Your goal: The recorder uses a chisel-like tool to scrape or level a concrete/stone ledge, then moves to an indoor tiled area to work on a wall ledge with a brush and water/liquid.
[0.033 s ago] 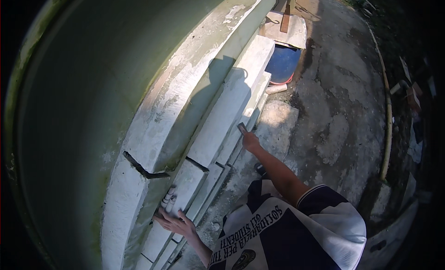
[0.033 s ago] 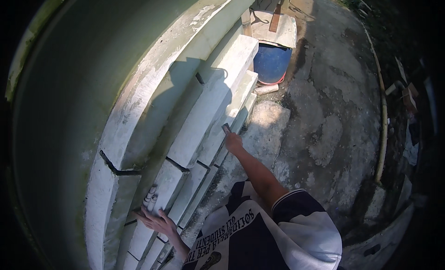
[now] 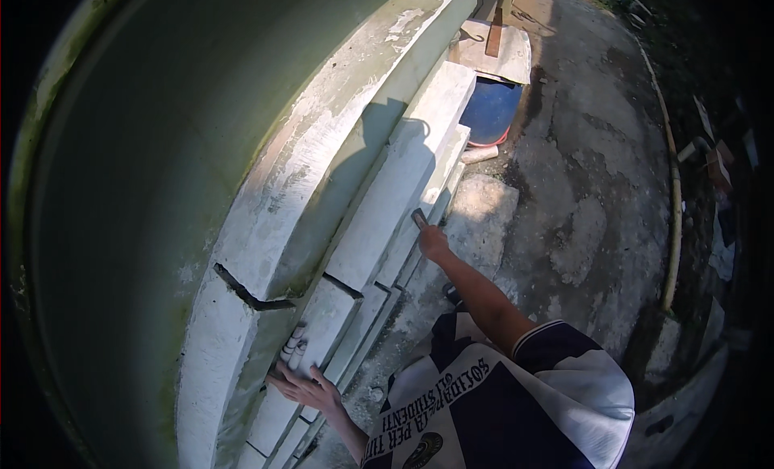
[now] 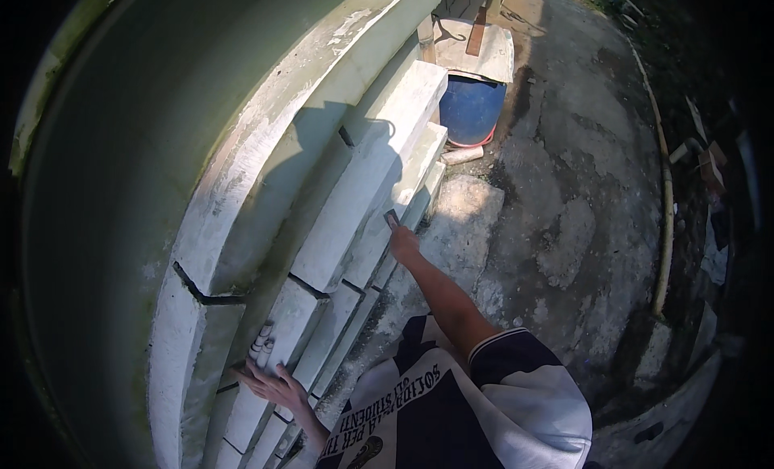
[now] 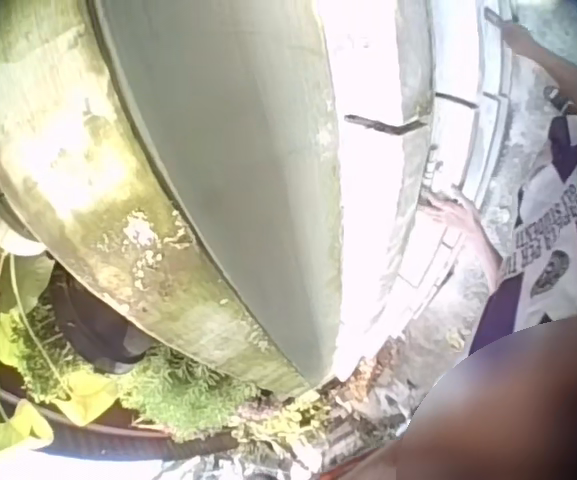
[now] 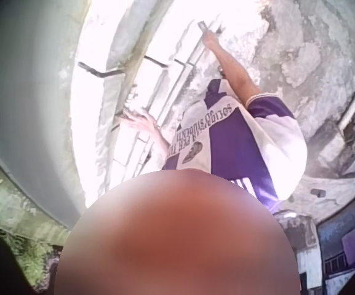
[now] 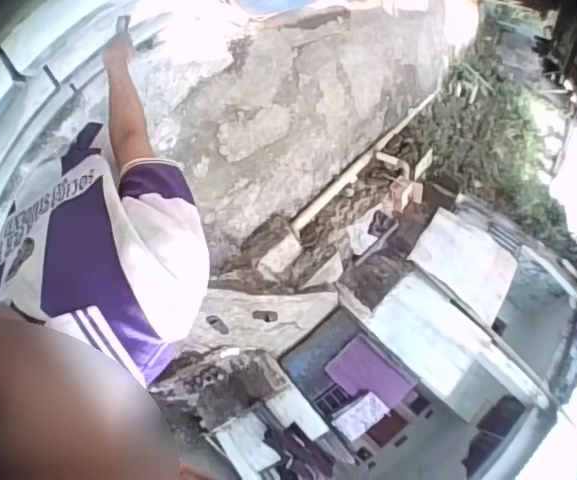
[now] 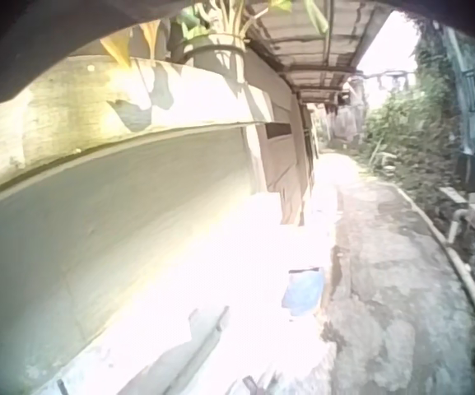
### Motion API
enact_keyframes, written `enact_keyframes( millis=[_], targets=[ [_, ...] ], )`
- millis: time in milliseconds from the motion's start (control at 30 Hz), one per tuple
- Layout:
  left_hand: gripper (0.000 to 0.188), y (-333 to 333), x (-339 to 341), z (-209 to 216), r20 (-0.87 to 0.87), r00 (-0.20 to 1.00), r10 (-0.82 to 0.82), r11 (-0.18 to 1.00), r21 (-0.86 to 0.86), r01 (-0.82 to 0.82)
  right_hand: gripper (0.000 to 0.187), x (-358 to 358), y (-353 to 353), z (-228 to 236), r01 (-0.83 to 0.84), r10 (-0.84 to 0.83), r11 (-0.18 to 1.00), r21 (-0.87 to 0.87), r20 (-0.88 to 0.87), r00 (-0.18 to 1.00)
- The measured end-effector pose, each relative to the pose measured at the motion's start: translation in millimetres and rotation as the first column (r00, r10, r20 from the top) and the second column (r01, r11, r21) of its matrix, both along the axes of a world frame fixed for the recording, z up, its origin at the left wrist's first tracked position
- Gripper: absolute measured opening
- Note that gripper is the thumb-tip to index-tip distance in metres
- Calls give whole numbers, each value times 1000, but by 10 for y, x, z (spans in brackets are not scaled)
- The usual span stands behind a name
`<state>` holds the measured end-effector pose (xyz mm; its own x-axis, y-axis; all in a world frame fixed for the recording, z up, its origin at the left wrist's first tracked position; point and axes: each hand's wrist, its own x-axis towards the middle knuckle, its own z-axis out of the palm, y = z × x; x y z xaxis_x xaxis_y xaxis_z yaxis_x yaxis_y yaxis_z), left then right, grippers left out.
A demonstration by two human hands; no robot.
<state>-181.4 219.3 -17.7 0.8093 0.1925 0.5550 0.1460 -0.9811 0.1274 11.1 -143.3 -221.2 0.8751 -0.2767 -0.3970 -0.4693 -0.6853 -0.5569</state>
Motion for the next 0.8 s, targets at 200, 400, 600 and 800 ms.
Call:
enact_keyframes(
  millis=[200,400,600,800],
  targets=[
    [66,15,8,1,-33,997,-69,997,20,70,52,201,-64,20,56,-56,997,-61,0,998],
    [67,33,-46,-4,-57,998,-2,1000,15,3,55,-142,-114,350,35,-41,989,-142,-40,998],
    [69,-54,85,-24,-76,996,-54,998,30,57,58,393,-509,-310,110,-108,988,-107,28,994],
    [72,9,-119,160,-68,998,-15,999,-31,13,79,-105,21,293,-99,113,985,-140,97,989]
  ],
)
